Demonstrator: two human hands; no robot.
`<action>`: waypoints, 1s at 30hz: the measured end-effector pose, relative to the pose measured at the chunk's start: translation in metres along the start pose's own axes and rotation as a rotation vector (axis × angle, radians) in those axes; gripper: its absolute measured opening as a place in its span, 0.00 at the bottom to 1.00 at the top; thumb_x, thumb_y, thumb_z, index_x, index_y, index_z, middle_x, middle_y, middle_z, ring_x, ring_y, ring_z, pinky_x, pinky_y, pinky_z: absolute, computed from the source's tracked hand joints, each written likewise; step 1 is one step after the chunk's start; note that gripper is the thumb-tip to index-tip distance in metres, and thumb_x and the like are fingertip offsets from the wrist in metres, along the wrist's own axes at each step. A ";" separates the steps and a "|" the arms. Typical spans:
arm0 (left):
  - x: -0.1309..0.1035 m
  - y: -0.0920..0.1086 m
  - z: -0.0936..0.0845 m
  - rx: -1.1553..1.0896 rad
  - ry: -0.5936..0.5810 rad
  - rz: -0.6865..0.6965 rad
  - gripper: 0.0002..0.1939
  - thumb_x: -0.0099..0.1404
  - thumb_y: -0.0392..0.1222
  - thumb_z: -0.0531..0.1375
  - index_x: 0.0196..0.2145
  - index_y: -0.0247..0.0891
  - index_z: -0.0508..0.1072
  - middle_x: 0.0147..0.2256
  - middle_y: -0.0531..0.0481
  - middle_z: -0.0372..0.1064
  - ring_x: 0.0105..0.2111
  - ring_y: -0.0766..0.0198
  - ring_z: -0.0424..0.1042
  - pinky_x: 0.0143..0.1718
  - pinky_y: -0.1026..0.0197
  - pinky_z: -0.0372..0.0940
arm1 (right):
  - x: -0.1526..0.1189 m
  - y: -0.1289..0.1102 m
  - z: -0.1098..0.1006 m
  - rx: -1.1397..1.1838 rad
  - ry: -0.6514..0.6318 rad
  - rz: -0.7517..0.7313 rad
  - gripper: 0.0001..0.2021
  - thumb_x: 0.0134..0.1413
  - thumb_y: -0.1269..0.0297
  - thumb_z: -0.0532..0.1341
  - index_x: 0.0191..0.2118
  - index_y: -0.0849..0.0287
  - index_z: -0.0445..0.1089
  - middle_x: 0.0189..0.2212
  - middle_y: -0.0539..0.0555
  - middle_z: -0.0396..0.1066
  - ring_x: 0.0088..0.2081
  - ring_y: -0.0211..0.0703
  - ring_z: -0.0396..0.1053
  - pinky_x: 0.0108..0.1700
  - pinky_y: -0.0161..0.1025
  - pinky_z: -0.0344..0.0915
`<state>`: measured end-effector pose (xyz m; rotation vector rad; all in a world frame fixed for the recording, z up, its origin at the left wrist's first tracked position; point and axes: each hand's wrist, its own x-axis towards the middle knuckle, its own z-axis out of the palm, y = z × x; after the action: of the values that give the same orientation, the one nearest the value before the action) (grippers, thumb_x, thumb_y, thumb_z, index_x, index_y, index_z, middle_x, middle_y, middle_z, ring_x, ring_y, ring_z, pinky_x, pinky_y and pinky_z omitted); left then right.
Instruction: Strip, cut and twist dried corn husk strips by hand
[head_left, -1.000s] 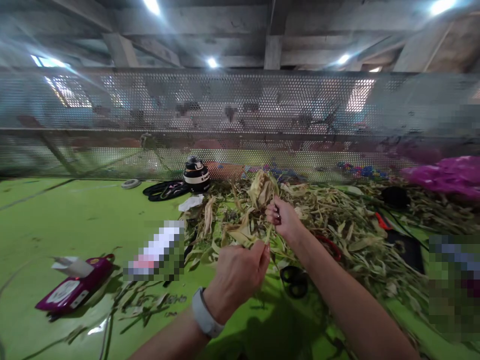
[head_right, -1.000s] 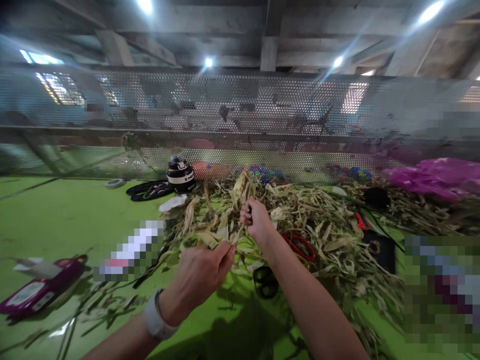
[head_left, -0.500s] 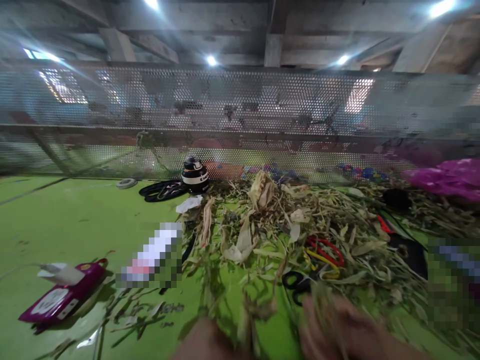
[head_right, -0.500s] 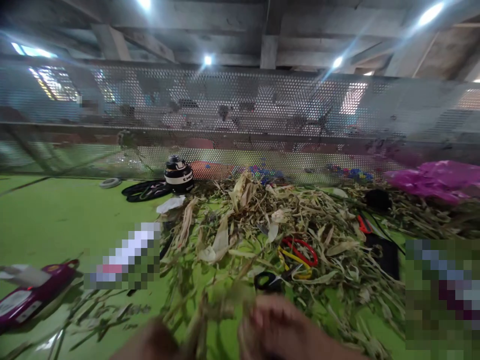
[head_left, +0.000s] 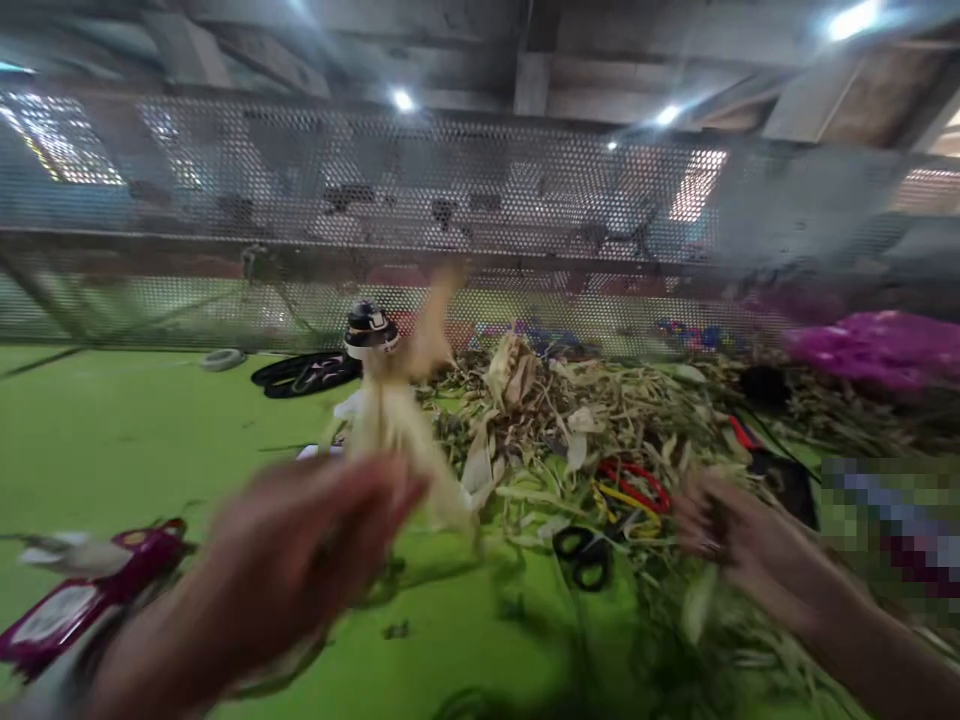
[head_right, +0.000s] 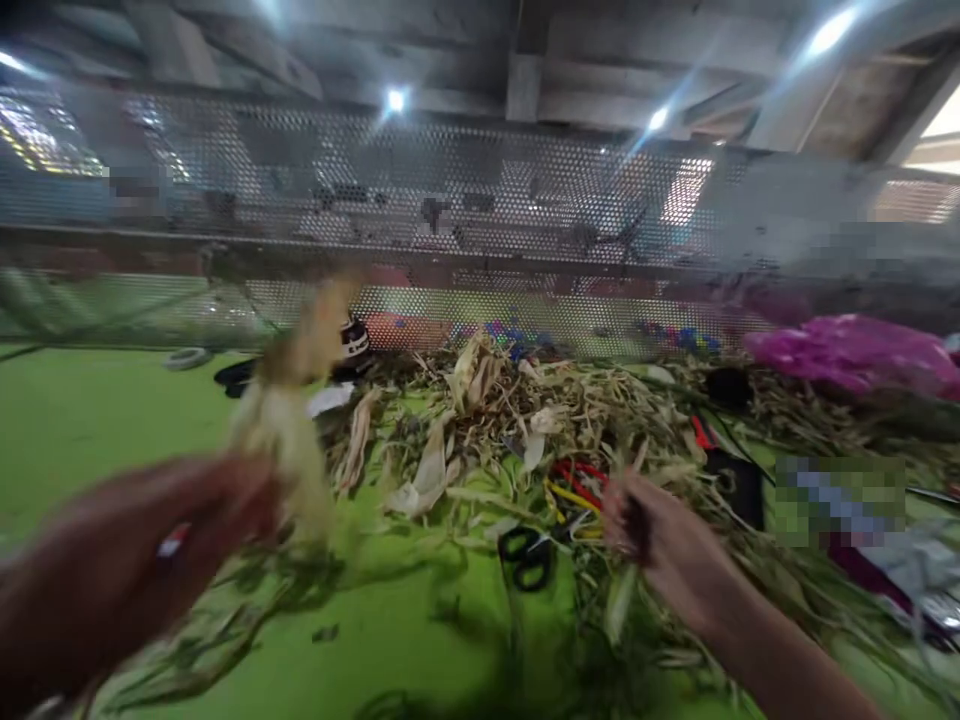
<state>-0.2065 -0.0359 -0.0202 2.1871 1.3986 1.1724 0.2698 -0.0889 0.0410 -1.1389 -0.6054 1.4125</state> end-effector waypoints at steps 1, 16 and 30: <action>0.055 0.030 0.001 0.055 -0.041 0.011 0.16 0.65 0.48 0.51 0.47 0.42 0.69 0.41 0.52 0.70 0.37 0.62 0.69 0.38 0.61 0.63 | 0.013 -0.008 0.025 0.005 -0.038 0.082 0.07 0.54 0.65 0.60 0.27 0.59 0.70 0.24 0.54 0.70 0.25 0.37 0.68 0.31 0.37 0.67; 0.105 0.144 0.137 -0.408 -0.550 -0.037 0.18 0.61 0.52 0.53 0.24 0.36 0.69 0.21 0.54 0.64 0.21 0.68 0.62 0.23 0.67 0.57 | 0.058 0.026 0.122 0.100 -0.139 0.171 0.09 0.54 0.65 0.57 0.36 0.62 0.72 0.31 0.54 0.73 0.33 0.39 0.70 0.32 0.32 0.65; 0.085 0.127 0.127 -0.662 -0.545 -0.400 0.19 0.58 0.55 0.56 0.20 0.36 0.63 0.16 0.59 0.55 0.16 0.74 0.53 0.17 0.69 0.49 | 0.072 0.051 0.106 -0.677 -0.392 -0.264 0.19 0.46 0.48 0.61 0.26 0.62 0.64 0.21 0.47 0.61 0.25 0.36 0.59 0.29 0.33 0.57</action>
<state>-0.0148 -0.0026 0.0197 1.5043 0.9605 0.6781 0.1627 -0.0050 0.0173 -1.2344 -1.5398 1.2334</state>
